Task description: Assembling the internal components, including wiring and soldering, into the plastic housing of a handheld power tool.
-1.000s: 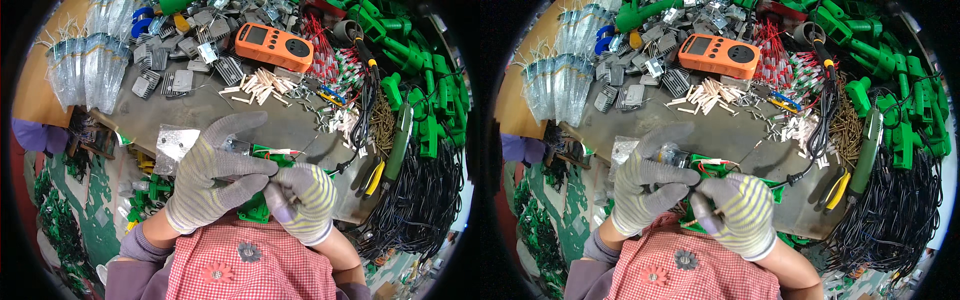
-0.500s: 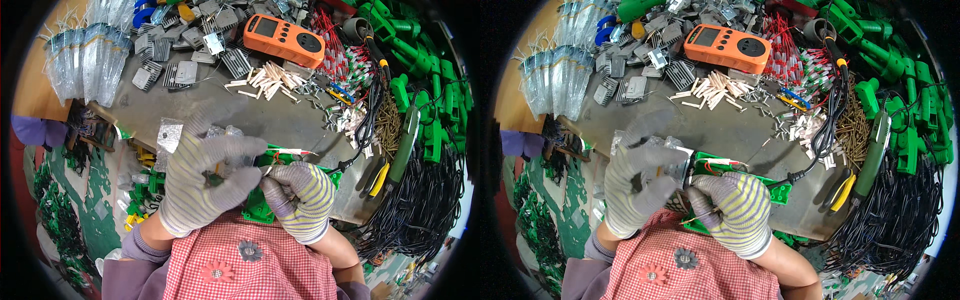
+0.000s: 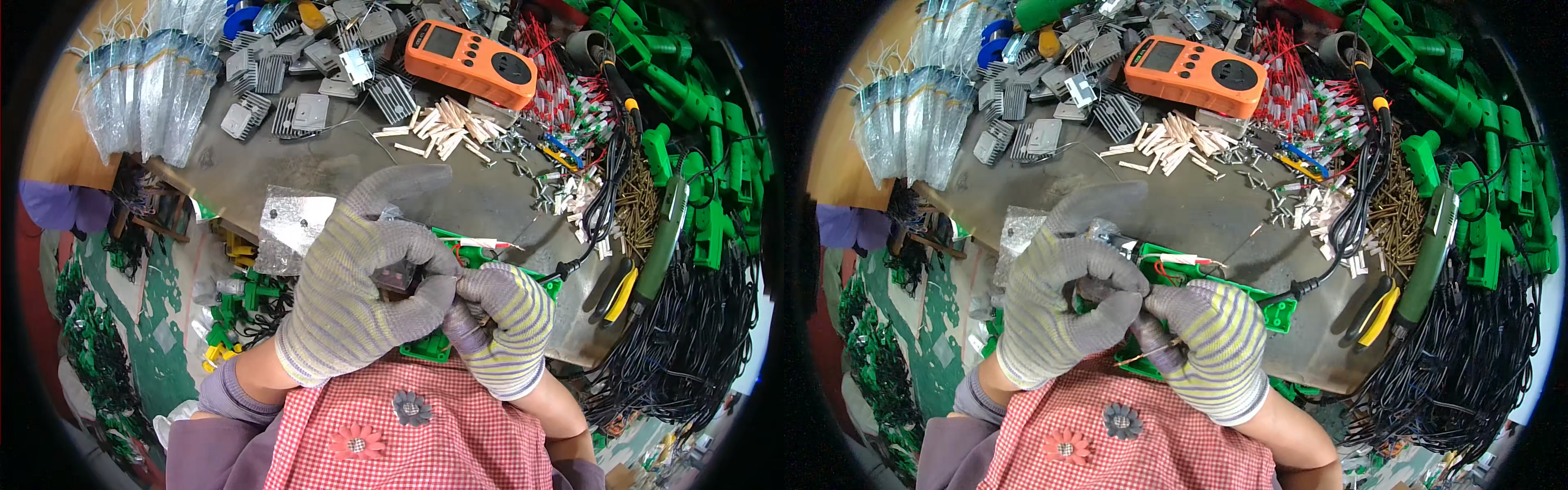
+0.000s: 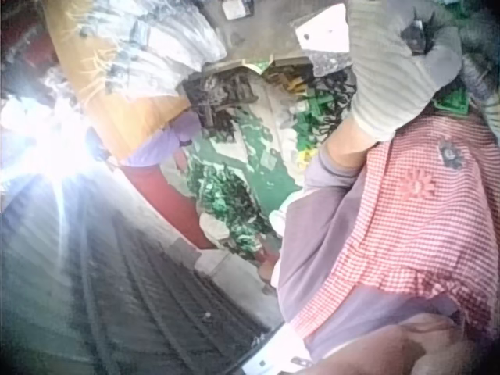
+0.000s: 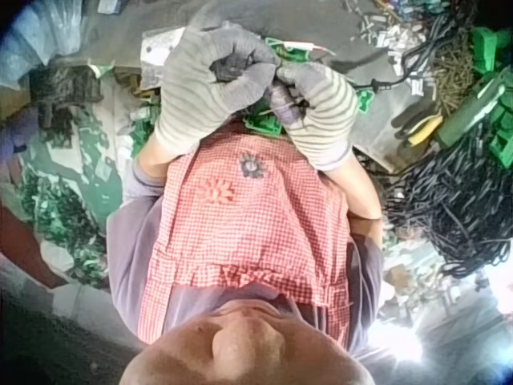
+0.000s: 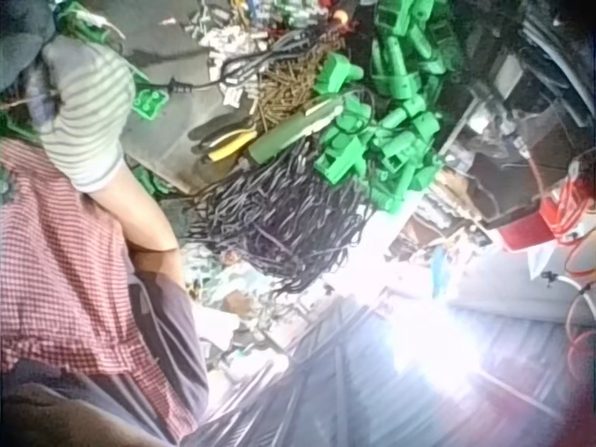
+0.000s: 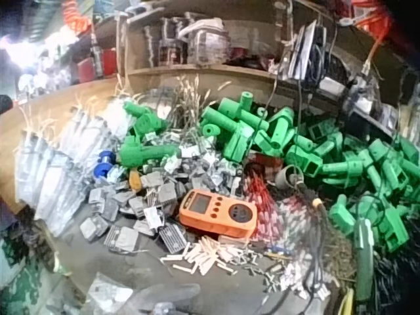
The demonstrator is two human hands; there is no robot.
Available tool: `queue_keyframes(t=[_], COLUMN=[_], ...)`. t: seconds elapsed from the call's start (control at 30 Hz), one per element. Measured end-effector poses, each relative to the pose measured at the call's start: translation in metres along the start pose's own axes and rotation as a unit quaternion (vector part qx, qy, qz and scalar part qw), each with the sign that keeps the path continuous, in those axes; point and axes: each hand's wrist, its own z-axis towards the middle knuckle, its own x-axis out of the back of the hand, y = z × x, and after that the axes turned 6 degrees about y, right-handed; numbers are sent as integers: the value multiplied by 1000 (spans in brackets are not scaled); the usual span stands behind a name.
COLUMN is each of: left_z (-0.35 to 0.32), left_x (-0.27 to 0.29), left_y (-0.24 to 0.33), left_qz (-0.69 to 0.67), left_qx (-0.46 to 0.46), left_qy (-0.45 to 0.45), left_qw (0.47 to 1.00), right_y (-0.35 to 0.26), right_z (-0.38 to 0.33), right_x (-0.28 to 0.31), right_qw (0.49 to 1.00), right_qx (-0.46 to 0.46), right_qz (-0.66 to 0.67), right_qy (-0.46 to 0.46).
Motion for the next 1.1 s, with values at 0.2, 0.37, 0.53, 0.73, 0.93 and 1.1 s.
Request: queue_keyframes(t=[0.2,0.37,0.53,0.73,0.93,1.1], left_z=[18,21,24,21,21,18], left_x=[6,4,2,1,-5,-5], left_y=[8,9,0,-3,-5,1], left_qz=[99,108,41,97,115,120], left_qx=[-83,-90,-108,-169,-176,-121], left_qy=[-95,-128,-148,-128,-95,-102], left_qw=[987,982,982,973,973,980], right_y=[-3,-12,-4,4,4,-6], right_z=[10,14,13,-4,5,-1], right_x=[34,46,43,46,50,57], right_qw=[989,964,981,996,998,992], right_qx=[105,118,57,-45,36,-103], right_qz=[-100,-210,-132,41,43,62], right_qy=[32,-113,-128,60,8,-35])
